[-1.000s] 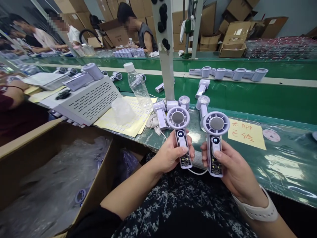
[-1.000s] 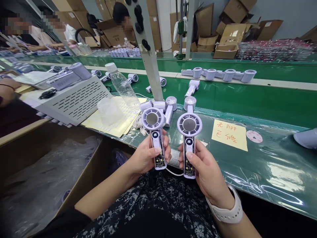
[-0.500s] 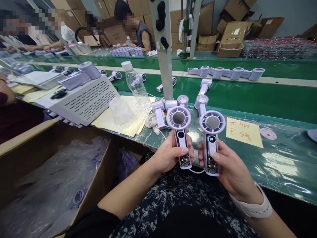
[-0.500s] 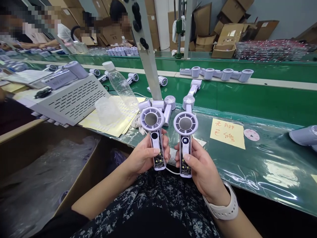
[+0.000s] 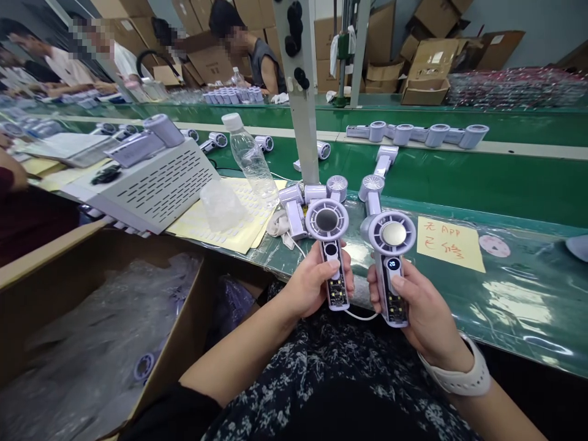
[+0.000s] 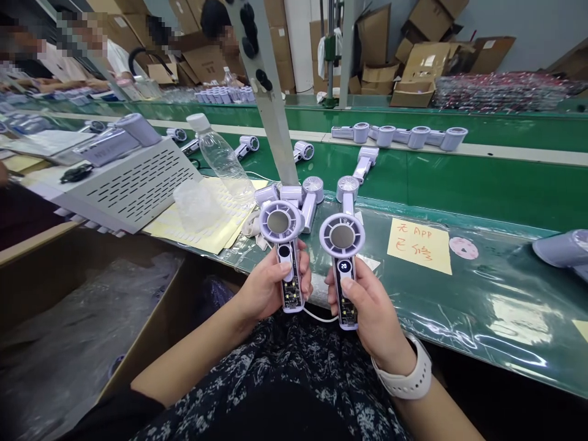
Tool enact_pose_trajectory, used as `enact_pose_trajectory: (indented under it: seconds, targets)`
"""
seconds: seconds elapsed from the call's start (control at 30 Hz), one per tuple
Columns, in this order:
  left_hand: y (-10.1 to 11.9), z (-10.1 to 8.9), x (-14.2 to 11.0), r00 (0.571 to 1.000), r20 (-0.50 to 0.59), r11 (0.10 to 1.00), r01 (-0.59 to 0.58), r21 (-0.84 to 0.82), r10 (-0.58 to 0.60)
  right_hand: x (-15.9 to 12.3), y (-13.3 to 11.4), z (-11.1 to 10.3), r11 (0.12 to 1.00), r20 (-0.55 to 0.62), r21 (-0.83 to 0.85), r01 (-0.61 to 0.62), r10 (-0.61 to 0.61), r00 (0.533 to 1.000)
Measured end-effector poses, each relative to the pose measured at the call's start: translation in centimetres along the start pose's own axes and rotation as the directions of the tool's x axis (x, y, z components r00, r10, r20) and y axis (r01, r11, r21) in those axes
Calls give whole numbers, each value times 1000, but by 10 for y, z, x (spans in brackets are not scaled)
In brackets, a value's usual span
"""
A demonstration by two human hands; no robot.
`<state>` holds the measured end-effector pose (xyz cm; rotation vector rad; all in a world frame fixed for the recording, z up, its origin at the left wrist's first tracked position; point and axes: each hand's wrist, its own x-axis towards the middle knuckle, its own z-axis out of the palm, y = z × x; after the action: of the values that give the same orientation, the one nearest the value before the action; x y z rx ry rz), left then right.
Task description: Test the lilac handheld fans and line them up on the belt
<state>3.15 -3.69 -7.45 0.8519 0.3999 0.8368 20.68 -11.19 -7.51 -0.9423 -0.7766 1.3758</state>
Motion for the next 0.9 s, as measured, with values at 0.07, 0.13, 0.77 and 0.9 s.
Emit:
enact_pose_trajectory:
  seconds: [0.07,0.13,0.77,0.9]
  targets:
    - [1,0,-7,998,61,1000,13,24,-14,0,0,-1,1000,27,-13,0,0,1000]
    - [5,0,-16,996,84,996,8,87,-16,1,-1,-2,999,53,-37,17,-15,998]
    - [12,-4,-2,1000,14,981,-22,192,20,0,-8,3,1000,-42,6,-14,15,999]
    - [11,-2,-3,999,-35,957,-21,290,32,0,-6,-1,998,-62,-50,39,-42,997]
